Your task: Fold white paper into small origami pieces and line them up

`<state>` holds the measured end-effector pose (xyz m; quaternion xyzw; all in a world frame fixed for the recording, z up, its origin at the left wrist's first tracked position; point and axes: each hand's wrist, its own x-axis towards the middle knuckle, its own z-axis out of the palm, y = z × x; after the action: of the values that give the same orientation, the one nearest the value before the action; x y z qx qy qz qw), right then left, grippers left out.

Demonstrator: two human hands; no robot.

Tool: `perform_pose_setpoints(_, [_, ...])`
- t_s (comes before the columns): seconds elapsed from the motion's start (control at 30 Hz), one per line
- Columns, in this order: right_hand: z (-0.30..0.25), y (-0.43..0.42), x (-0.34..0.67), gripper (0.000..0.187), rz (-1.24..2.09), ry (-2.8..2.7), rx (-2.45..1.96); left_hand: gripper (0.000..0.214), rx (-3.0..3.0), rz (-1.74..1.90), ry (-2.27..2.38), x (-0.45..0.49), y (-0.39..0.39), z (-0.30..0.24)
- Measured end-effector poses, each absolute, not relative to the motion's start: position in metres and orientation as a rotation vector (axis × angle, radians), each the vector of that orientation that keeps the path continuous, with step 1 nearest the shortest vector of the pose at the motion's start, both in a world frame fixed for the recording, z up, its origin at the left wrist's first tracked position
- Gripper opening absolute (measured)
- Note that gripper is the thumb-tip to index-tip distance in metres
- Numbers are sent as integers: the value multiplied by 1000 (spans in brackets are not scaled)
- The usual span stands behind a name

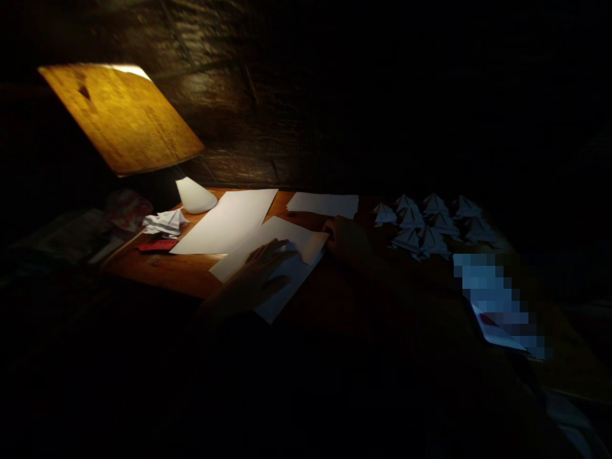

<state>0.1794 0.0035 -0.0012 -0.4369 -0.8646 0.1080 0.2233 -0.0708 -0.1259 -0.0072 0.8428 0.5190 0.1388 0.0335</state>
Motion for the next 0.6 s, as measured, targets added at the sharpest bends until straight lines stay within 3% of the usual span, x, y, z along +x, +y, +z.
perform_pose_setpoints(0.6, [5, -7, 172, 24, 266, -2333, -1381, 51, 2569, 432, 1600, -65, -128, -1])
